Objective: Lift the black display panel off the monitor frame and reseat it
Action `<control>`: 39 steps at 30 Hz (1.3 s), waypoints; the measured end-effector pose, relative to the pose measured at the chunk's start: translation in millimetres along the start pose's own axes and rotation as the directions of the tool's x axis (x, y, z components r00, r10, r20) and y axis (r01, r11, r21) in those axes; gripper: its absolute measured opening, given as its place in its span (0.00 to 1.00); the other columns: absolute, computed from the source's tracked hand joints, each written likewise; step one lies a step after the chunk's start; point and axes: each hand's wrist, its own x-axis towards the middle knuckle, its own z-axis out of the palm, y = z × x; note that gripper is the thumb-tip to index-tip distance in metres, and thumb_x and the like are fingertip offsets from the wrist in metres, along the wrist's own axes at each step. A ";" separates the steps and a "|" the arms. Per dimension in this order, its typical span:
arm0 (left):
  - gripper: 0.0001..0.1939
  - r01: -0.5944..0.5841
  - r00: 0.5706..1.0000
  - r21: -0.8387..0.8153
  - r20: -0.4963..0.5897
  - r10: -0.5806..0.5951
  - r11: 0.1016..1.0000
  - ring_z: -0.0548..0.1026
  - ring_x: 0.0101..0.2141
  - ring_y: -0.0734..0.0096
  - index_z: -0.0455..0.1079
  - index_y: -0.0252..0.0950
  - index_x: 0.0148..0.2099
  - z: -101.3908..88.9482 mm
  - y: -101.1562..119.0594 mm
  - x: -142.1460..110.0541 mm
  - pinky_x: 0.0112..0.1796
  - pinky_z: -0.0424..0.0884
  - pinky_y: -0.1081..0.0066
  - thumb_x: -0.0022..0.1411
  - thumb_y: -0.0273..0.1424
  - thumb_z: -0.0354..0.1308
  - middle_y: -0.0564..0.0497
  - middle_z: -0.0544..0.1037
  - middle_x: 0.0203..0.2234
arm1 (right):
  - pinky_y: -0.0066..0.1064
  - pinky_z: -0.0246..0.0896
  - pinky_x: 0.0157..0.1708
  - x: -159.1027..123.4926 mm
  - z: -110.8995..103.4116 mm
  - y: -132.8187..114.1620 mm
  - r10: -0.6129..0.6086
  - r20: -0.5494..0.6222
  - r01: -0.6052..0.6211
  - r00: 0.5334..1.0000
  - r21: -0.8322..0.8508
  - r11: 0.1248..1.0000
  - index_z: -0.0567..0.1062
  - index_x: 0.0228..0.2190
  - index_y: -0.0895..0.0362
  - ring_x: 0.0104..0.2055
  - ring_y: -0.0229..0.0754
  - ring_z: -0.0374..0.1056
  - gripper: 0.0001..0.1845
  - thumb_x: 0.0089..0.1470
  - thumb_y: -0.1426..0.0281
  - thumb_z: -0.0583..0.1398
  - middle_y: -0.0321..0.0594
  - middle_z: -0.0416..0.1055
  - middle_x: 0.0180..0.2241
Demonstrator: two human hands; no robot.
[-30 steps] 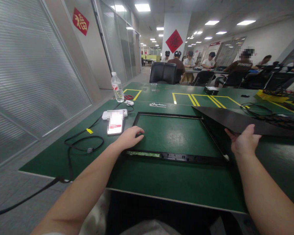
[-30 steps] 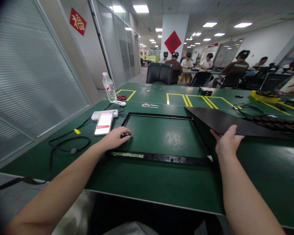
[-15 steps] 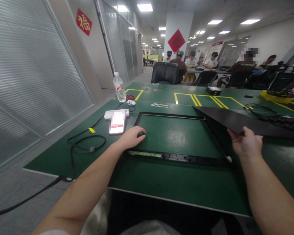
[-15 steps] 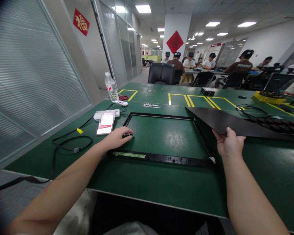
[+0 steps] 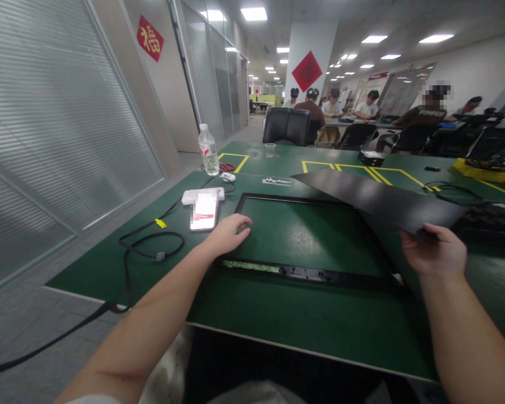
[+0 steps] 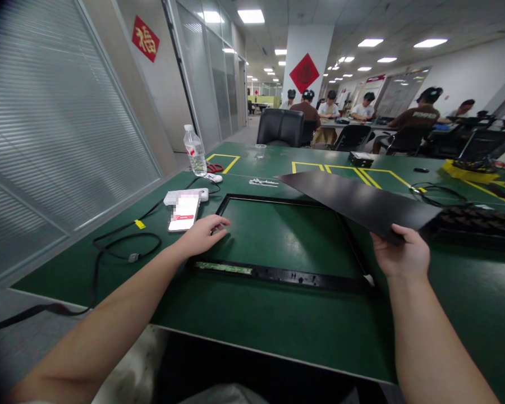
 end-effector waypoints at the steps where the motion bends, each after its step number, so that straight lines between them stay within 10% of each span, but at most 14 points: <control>1: 0.15 0.019 1.000 -0.012 -0.017 -0.019 1.000 0.84 0.47 0.52 0.82 0.39 0.52 -0.3 -0.2 0.1 0.57 0.80 0.51 0.68 0.34 0.59 0.41 0.86 0.51 | 0.33 0.82 0.28 -0.5 -0.1 -1.6 0.015 0.018 -0.015 1.000 0.028 0.999 0.77 0.42 0.53 0.38 0.45 0.81 0.28 0.35 0.80 0.60 0.38 0.80 0.44; 7: 0.18 0.228 0.951 -0.329 -0.125 -0.282 0.916 0.84 0.53 0.51 0.80 0.37 0.56 2.6 -8.9 9.2 0.57 0.81 0.52 0.65 0.30 0.61 0.41 0.86 0.53 | 0.34 0.79 0.26 -10.1 1.1 -4.9 -0.006 0.007 0.005 1.000 0.098 0.995 0.76 0.37 0.53 0.39 0.49 0.81 0.24 0.32 0.74 0.60 0.39 0.80 0.39; 12: 0.22 0.287 0.855 -0.788 -0.047 -0.517 0.545 0.87 0.48 0.60 0.76 0.34 0.62 0.7 -6.9 15.5 0.54 0.82 0.59 0.66 0.26 0.63 0.38 0.87 0.51 | 0.38 0.80 0.30 -23.1 6.3 -5.5 0.023 0.039 -0.026 0.999 0.060 0.998 0.81 0.44 0.53 0.42 0.50 0.82 0.30 0.34 0.72 0.61 0.41 0.82 0.43; 18: 0.14 0.357 0.841 -0.898 0.188 -0.508 0.258 0.87 0.39 0.59 0.81 0.34 0.53 -9.8 6.5 11.1 0.39 0.85 0.63 0.75 0.35 0.57 0.42 0.89 0.39 | 0.53 0.83 0.44 -25.9 6.6 -4.4 0.083 0.058 -0.084 0.995 0.002 0.997 0.83 0.51 0.54 0.43 0.55 0.82 0.37 0.34 0.71 0.61 0.43 0.84 0.49; 28: 0.20 0.201 0.925 -0.970 0.143 -0.352 0.134 0.88 0.35 0.61 0.84 0.32 0.54 -18.8 -1.6 9.6 0.34 0.81 0.71 0.59 0.25 0.68 0.44 0.90 0.39 | 0.49 0.82 0.47 -18.4 -1.0 -1.0 0.326 0.136 -0.281 0.935 -0.271 0.920 0.85 0.45 0.50 0.36 0.54 0.82 0.28 0.39 0.69 0.63 0.45 0.87 0.39; 39: 0.13 -0.061 0.869 -0.998 -0.069 -0.490 0.033 0.86 0.33 0.59 0.84 0.33 0.44 -21.2 12.3 9.1 0.35 0.81 0.69 0.54 0.24 0.68 0.50 0.88 0.30 | 0.48 0.81 0.44 -28.5 3.0 -3.4 0.471 0.229 -0.239 0.852 -0.631 0.738 0.84 0.39 0.51 0.47 0.62 0.83 0.20 0.40 0.68 0.65 0.49 0.87 0.43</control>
